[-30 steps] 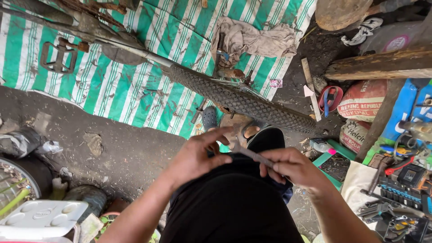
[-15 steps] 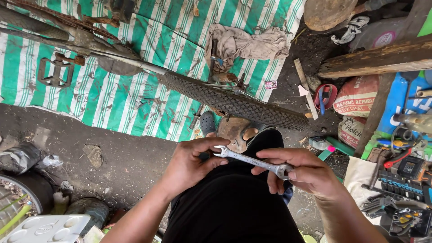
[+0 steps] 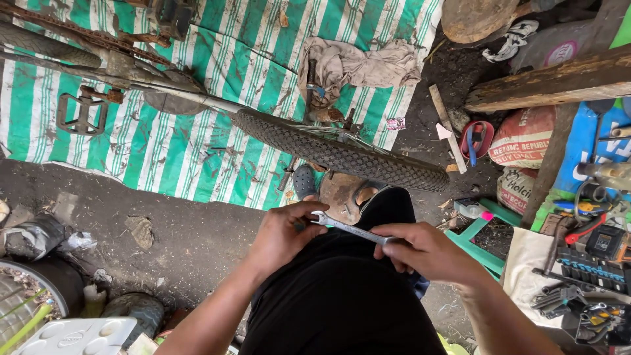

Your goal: The person uses a red-handled tool to work on the rear wheel hub of a bicycle lying on a striped tarp. They then retrieve a wrench from a nearby tool kit and use it to tighten a nut on the wheel axle.

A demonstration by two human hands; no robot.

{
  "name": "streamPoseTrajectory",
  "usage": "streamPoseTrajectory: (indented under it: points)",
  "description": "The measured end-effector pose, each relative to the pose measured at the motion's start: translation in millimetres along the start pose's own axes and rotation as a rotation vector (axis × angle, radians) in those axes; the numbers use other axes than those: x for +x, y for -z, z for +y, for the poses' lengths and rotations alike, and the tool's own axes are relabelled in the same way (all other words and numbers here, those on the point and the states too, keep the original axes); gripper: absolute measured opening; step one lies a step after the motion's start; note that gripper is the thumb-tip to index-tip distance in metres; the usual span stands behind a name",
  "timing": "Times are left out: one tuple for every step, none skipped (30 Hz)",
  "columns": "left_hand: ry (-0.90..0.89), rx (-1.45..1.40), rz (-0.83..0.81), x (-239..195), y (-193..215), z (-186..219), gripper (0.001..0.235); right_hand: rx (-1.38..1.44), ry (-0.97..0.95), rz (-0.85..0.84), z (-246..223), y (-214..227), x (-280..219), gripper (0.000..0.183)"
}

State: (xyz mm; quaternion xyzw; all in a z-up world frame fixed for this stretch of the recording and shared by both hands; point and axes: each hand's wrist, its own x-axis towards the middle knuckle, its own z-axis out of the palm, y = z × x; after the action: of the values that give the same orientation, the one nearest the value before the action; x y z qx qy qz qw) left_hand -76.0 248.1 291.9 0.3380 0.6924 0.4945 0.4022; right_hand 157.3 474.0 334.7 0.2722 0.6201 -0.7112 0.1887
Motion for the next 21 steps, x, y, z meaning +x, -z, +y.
streamPoseTrajectory:
  points:
    - [0.004, 0.001, 0.001, 4.1, -7.1, -17.8, 0.042, 0.002, -0.001, -0.004, 16.3, 1.1, 7.3, 0.045]
    - [0.113, 0.090, -0.050, 6.1, -13.1, -36.2, 0.053, -0.173, -0.024, 0.131, 32.7, 0.0, 14.7, 0.039]
    - [0.222, 0.179, -0.101, 8.0, -19.0, -54.9, 0.065, -0.348, -0.046, 0.265, 49.2, -1.1, 22.3, 0.035]
    - [0.227, 0.180, -0.100, 9.0, -14.2, -63.9, 0.065, -0.346, -0.046, 0.261, 69.9, 5.3, 33.3, 0.035]
    - [0.289, 0.274, -0.135, 10.2, -9.8, -72.9, 0.068, -0.536, -0.001, 0.411, 90.9, 12.0, 44.4, 0.034]
    - [0.352, 0.367, -0.172, 9.8, -5.0, -82.3, 0.071, -0.725, 0.045, 0.561, 112.4, 16.9, 55.1, 0.034]
    - [0.358, 0.369, -0.172, 0.3, -2.2, -108.2, 0.071, -0.721, 0.044, 0.556, 126.9, 20.1, 64.1, 0.034]
    - [0.381, 0.443, -0.204, -10.5, -0.8, -133.3, 0.065, -0.857, 0.121, 0.663, 142.0, 23.0, 71.4, 0.028]
    - [0.403, 0.518, -0.236, -21.7, 0.6, -158.1, 0.060, -0.991, 0.199, 0.771, 157.2, 25.8, 78.3, 0.022]
    - [0.410, 0.521, -0.237, -31.8, 5.4, -171.1, 0.060, -0.985, 0.198, 0.765, 194.5, 34.4, 92.2, 0.022]
    - [0.480, 0.531, -0.236, -42.2, 10.5, -183.5, 0.058, -1.058, 0.255, 0.765, 231.5, 42.3, 105.7, 0.024]
    - [0.542, 0.544, -0.233, -48.0, 17.2, -196.0, 0.055, -1.131, 0.317, 0.771, 266.9, 52.2, 122.1, 0.026]
    - [0.542, 0.550, -0.233, -53.8, 21.6, -200.9, 0.055, -1.126, 0.320, 0.774, 267.0, 51.0, 127.4, 0.026]
    - [0.641, 0.551, -0.240, -59.4, 24.8, -205.8, 0.059, -1.129, 0.318, 0.775, 267.4, 50.4, 131.0, 0.026]
    - [0.740, 0.551, -0.246, -65.1, 28.2, -210.9, 0.062, -1.132, 0.316, 0.777, 267.8, 49.7, 134.8, 0.026]
    - [0.743, 0.553, -0.247, -70.2, 30.6, -219.4, 0.062, -1.129, 0.315, 0.776, 267.8, 49.1, 136.7, 0.026]
    - [0.780, 0.537, -0.237, -75.5, 33.2, -227.9, 0.064, -1.134, 0.311, 0.774, 267.8, 48.3, 138.7, 0.025]
    - [0.818, 0.519, -0.226, -81.5, 35.3, -236.1, 0.066, -1.140, 0.307, 0.771, 267.8, 47.5, 139.9, 0.024]
    - [0.820, 0.521, -0.226, -85.8, 36.2, -240.8, 0.066, -1.137, 0.307, 0.770, 266.9, 46.4, 142.5, 0.024]
    - [0.857, 0.487, -0.202, -88.3, 37.4, -246.4, 0.065, -1.145, 0.304, 0.769, 265.2, 46.4, 146.1, 0.024]
    - [0.894, 0.453, -0.177, -90.9, 38.7, -252.0, 0.064, -1.154, 0.300, 0.768, 263.6, 46.3, 149.7, 0.023]
